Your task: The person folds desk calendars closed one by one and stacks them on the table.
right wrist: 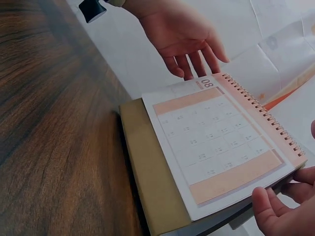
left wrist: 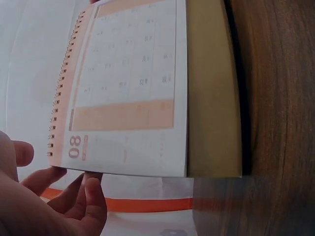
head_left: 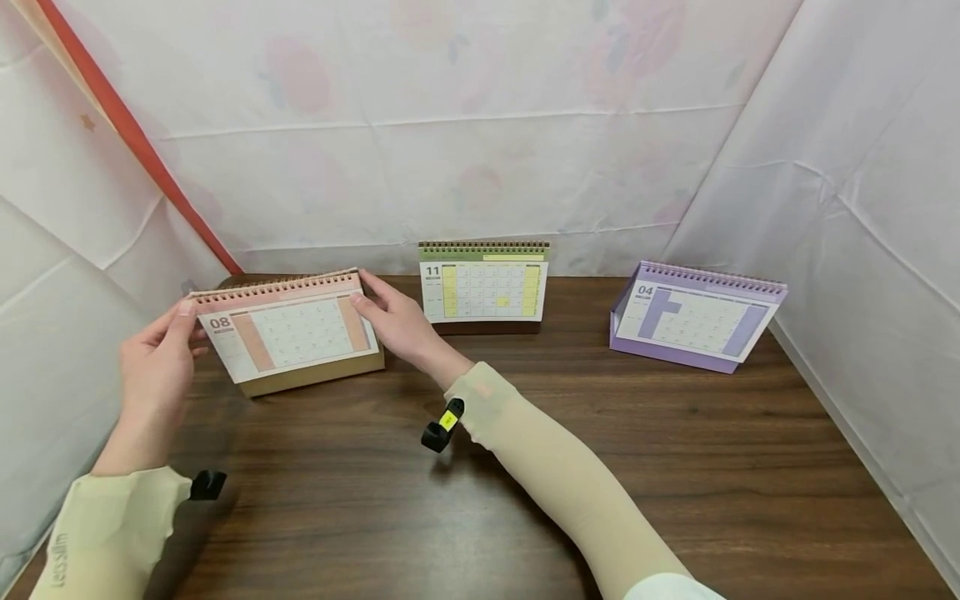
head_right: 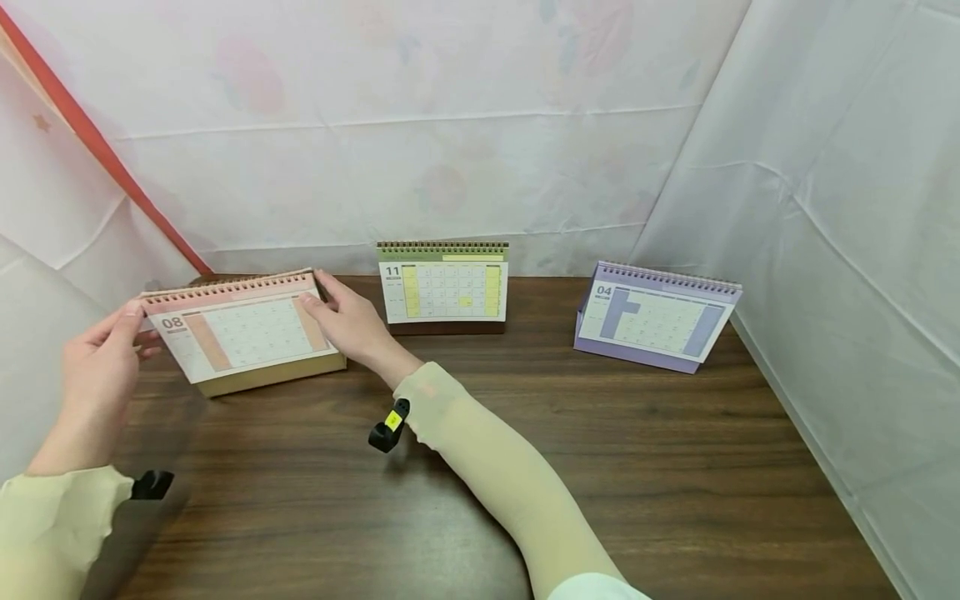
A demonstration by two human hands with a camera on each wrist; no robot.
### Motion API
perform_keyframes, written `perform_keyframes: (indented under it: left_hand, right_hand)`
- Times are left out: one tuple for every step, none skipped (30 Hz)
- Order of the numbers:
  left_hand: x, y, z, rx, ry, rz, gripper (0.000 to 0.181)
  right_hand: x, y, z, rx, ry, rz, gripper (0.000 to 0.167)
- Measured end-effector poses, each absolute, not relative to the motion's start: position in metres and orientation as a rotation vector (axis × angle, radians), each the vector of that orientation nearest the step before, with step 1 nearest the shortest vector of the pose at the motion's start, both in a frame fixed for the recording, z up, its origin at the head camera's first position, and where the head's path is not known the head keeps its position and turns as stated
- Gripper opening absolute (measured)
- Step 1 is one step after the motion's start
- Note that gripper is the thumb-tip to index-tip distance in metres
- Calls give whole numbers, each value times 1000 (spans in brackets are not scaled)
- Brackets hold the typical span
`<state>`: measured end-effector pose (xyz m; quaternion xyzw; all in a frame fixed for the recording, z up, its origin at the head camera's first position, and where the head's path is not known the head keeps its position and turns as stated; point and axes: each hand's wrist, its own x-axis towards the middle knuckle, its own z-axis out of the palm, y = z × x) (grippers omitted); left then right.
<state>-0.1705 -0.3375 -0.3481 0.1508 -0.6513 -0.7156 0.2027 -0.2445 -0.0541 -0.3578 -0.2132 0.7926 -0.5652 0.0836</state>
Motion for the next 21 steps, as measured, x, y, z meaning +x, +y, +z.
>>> perform_keyframes:
  left_hand:
    - [-170,-338,-348,418,-1806,-2013,43]
    - [-171,-338,-348,424,-1795,-2023,42]
    - [-171,-339,-348,432,-1782,-2035,41]
    - [-171,-339,-348,445,-1769,-2043,40]
    - [-171,-340,-347,463,-1762,-2045,40]
    - [-171,-340,-347,489,-1762,-2044,41]
    - [-172,-340,-347,518,-1757,-2041,43]
    - [-172,-340,-347,551,-1750,-2034,45]
    - [-173,-340,-346,585,-1743,-2024,47]
    - [-173,-340,-346,616,-1735,-2017,49]
    - [-174,-340,-345,643,-1724,-2010,50]
    - [-175,-339,-345,663,-1710,-2002,50]
    - [-176,-339,-345,673,-1677,-2002,49]
    - [-177,-338,-344,679,-1651,-2000,47]
    - [-178,-338,-344,682,-1629,-2000,46]
    - [-179,-337,-344,680,-1605,-2004,44]
    - [-180,-337,-343,676,-1582,-2004,42]
    - [-181,-336,-343,669,-1566,-2007,41]
    - [-181,-336,-343,663,-1550,-2013,39]
    - [-181,-336,-343,655,-1540,-2017,38]
    - [-182,-336,-343,638,-1527,-2028,37]
  right_hand:
    - [-245,-54,-358,-641,2372,-1691,56]
    - [-245,-54,-359,-645,2377,-1695,55]
    - [-245,-54,-359,-649,2381,-1700,55]
    - [-245,-54,-360,-653,2383,-1706,55]
    - [-245,-54,-361,-658,2385,-1712,55]
    - [-245,-54,-362,-664,2383,-1716,55]
    - [-245,-54,-363,-670,2378,-1720,55]
    - [-246,-53,-364,-676,2373,-1722,55]
    - [-245,-53,-364,-681,2368,-1724,55]
    - [-245,-53,-365,-687,2364,-1725,55]
    - [-245,-53,-366,-693,2358,-1728,55]
    - [-245,-52,-366,-697,2354,-1731,55]
    - [-245,-52,-367,-702,2351,-1736,55]
    - [-245,-52,-367,-705,2348,-1743,55]
    - [-245,-52,-368,-708,2341,-1754,54]
    - [-245,-51,-368,-712,2336,-1765,54]
    - [-245,-51,-369,-718,2332,-1774,53]
    - [-245,-51,-369,-725,2332,-1779,53]
    - [-245,-50,-370,-734,2334,-1786,52]
    - [-245,-50,-371,-745,2335,-1793,52]
    - [-245,-50,-371,-754,2337,-1802,52]
